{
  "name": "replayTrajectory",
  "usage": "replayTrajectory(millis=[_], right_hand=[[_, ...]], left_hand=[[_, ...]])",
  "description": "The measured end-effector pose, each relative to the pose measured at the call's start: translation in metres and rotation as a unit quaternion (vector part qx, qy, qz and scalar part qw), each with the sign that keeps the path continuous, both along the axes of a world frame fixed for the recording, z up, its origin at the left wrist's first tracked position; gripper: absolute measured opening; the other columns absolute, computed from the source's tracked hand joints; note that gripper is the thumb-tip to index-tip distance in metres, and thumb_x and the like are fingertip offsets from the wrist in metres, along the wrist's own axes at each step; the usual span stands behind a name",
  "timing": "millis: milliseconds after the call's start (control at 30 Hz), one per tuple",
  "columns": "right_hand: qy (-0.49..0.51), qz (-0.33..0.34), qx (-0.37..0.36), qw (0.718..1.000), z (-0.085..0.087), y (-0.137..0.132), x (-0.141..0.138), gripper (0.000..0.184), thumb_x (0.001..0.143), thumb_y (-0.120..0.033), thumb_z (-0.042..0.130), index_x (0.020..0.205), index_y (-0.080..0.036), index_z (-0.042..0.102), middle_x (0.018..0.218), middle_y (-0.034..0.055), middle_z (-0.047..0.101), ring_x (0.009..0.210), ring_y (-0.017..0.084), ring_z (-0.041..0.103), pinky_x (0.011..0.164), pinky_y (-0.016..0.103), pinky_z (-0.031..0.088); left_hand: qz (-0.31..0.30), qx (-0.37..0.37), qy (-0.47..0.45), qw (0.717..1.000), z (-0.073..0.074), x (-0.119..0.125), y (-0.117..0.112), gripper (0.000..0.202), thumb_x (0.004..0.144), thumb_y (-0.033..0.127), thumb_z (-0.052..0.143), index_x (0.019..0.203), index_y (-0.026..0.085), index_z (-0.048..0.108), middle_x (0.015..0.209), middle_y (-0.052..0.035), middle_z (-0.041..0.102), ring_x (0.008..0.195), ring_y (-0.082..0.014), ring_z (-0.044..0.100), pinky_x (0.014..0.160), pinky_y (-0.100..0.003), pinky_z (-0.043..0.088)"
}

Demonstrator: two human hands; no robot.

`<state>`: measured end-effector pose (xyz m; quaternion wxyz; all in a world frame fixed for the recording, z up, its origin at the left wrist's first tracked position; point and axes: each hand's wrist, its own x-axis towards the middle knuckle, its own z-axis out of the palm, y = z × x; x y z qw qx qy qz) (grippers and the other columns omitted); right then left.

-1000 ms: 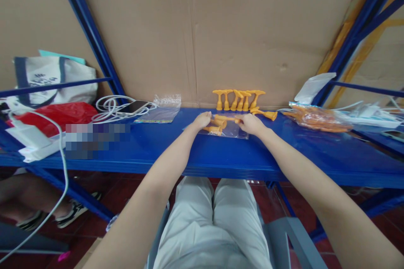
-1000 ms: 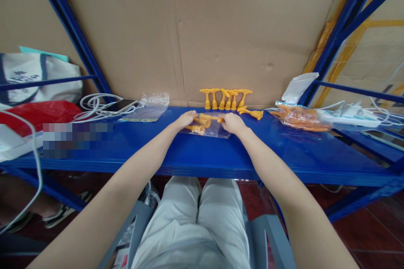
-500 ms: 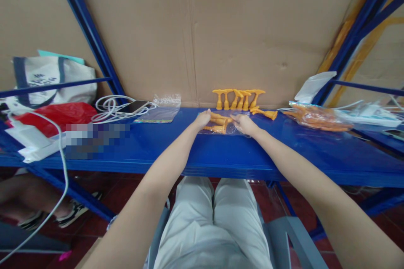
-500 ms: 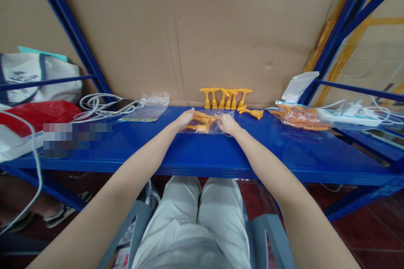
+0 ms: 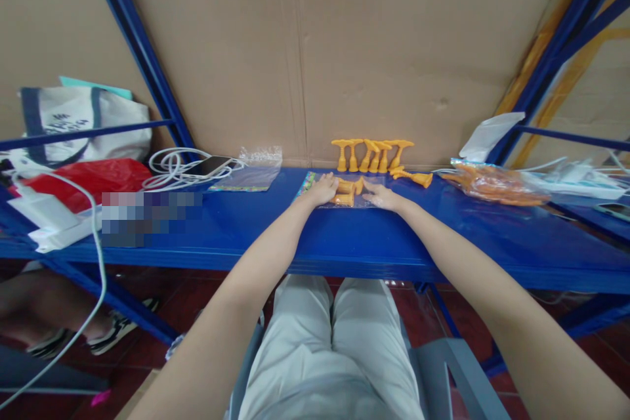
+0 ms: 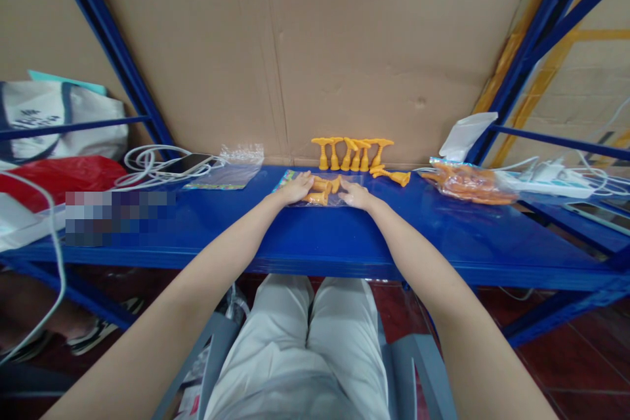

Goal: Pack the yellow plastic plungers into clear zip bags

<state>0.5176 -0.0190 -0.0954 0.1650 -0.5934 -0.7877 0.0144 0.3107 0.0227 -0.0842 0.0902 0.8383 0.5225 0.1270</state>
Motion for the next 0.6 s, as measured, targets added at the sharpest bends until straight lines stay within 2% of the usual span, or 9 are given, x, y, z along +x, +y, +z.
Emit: replayTrajectory(millis=[67,167,233,300,367,467,533,600], right_hand=[[-0.023,-0.029,0.000,0.999,0.006,-0.005,-0.003,0.050,0.089,-0.024,0.047,0.138,-0.023,0.050,0.138,0.0070,0.056,0.129,0.023,0.050,0.104,0.040,0.041],[-0.044,-0.117,0.023,0.992,0.020,-0.014,-0.001,0.043,0.087,-0.019,0.043,0.125,-0.020,0.063,0.129,0.0093,0.063,0.123,0.026,0.055,0.102,0.040,0.042],[-0.035,-0.199,0.051,0.978,0.029,-0.019,0.009,0.040,0.087,-0.018,0.039,0.110,-0.017,0.071,0.116,0.0134,0.069,0.115,0.028,0.060,0.099,0.041,0.043],[-0.006,-0.264,0.083,0.961,0.033,-0.022,0.027,0.041,0.086,-0.019,0.037,0.112,-0.015,0.069,0.118,0.0153,0.067,0.114,0.029,0.060,0.097,0.042,0.044],[0.016,-0.296,0.112,0.948,0.030,-0.022,0.050,0.045,0.086,-0.020,0.038,0.125,-0.015,0.062,0.129,0.0161,0.060,0.121,0.029,0.053,0.099,0.047,0.042],[0.022,-0.316,0.094,0.944,0.019,-0.018,0.081,0.050,0.085,-0.026,0.045,0.134,-0.019,0.054,0.141,0.0163,0.049,0.129,0.033,0.045,0.099,0.060,0.037],[0.014,-0.326,0.070,0.943,0.015,-0.016,0.091,0.047,0.084,-0.031,0.049,0.130,-0.021,0.057,0.138,0.0168,0.053,0.127,0.037,0.046,0.096,0.065,0.037],[0.013,-0.349,0.056,0.935,0.018,-0.015,0.091,0.043,0.087,-0.035,0.046,0.124,-0.018,0.062,0.129,0.0192,0.059,0.122,0.038,0.051,0.095,0.065,0.037]], left_hand=[[-0.005,-0.006,0.016,1.000,0.000,0.000,-0.003,0.056,0.099,0.034,0.016,0.149,0.019,0.033,0.159,-0.0046,0.017,0.147,-0.0240,0.013,0.116,-0.046,0.020],[-0.003,-0.012,0.030,0.999,0.000,0.001,-0.004,0.057,0.098,0.035,0.017,0.151,0.018,0.031,0.160,-0.0057,0.015,0.147,-0.0242,0.011,0.116,-0.045,0.020],[-0.001,-0.011,0.035,0.999,-0.001,0.002,-0.003,0.058,0.098,0.035,0.017,0.151,0.016,0.029,0.160,-0.0072,0.013,0.147,-0.0238,0.011,0.117,-0.044,0.020],[0.000,-0.008,0.040,0.999,-0.002,0.001,0.001,0.058,0.098,0.035,0.016,0.151,0.015,0.028,0.160,-0.0083,0.013,0.147,-0.0238,0.011,0.117,-0.044,0.019],[0.001,-0.005,0.045,0.999,-0.003,-0.001,0.005,0.058,0.098,0.035,0.016,0.151,0.015,0.028,0.160,-0.0090,0.013,0.147,-0.0238,0.012,0.116,-0.044,0.019],[0.011,0.002,0.047,0.999,-0.005,-0.008,0.013,0.058,0.098,0.034,0.016,0.150,0.013,0.028,0.160,-0.0108,0.014,0.147,-0.0231,0.012,0.117,-0.043,0.018],[0.019,0.007,0.044,0.999,-0.007,-0.012,0.018,0.057,0.098,0.034,0.017,0.150,0.012,0.029,0.160,-0.0120,0.015,0.147,-0.0234,0.012,0.117,-0.044,0.017],[0.021,0.013,0.042,0.999,-0.008,-0.014,0.021,0.057,0.098,0.034,0.018,0.149,0.013,0.030,0.160,-0.0121,0.017,0.147,-0.0238,0.012,0.116,-0.044,0.018]])
